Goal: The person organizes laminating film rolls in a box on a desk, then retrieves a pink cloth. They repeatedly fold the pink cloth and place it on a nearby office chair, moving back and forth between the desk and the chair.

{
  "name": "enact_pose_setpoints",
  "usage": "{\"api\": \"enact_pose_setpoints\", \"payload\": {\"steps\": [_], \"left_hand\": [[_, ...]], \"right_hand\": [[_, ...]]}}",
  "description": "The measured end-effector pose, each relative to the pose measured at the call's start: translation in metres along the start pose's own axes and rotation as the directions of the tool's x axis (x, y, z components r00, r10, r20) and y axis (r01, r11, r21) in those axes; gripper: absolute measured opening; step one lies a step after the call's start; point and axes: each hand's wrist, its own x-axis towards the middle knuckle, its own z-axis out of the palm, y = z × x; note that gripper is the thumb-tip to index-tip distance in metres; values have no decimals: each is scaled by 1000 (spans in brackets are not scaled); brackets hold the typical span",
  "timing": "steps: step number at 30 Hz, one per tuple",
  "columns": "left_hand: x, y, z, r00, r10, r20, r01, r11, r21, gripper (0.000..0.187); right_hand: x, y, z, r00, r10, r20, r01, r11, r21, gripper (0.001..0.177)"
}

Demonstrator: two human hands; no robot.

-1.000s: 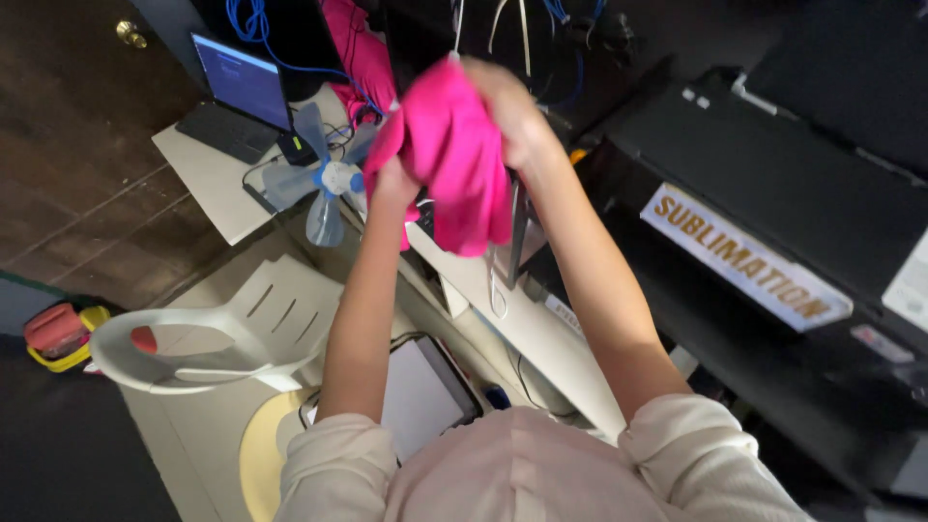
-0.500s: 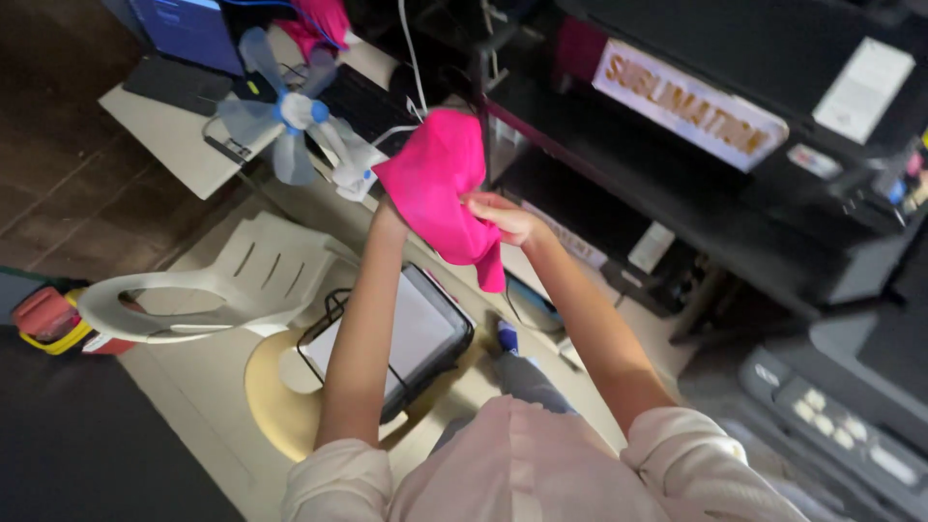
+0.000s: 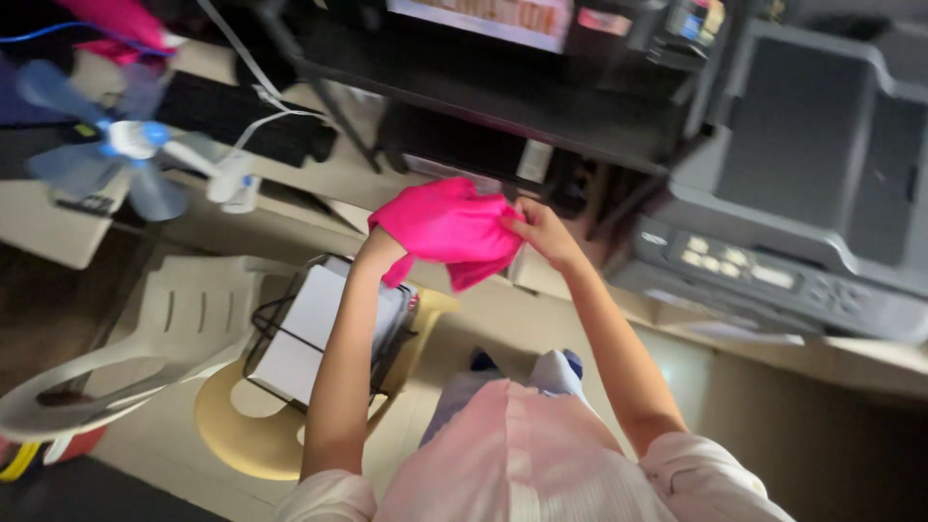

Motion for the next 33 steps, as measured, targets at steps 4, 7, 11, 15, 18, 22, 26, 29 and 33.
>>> {"api": "enact_pose_setpoints", "payload": {"steps": [4,7,11,15,18,22,26,29,33], "left_hand": [[-11,91,71,978,131,160,-75,944,-320,49],[3,116,130,920,101,379,-228,924,307,24],[8,136,211,741,144,656,-558,677,481,19],[7,170,274,599,297,744,-743,553,377,8],[-6,238,297,603,370,707,-722,630,286,22],[-6,266,346,505,472,723,-785,600,157,35],[-3,284,401,397,514,761,-747,662,-57,41],[-1,295,447,249,585,772,-740,629,-237,43],[1,313,497,282,576,767,-751,630,-198,49]], "right_hand": [[-97,-134,-21,964,147,-223,-248,805,-540,35],[-143,-186,-47,931,-320,-176,160,792,-589,51],[-191,-223,-89,878,-436,198,477,836,-273,70],[-235,-196,-150,964,-63,259,159,915,-370,73],[-285,-147,-191,982,22,190,64,897,-437,64],[-356,-158,-217,992,-107,-60,67,883,-464,45],[-413,-186,-234,967,-35,-252,-76,905,-418,46],[-450,-169,-251,900,-27,-435,-209,849,-485,36],[-496,-161,-274,676,-517,-525,1,713,-701,31]]}}
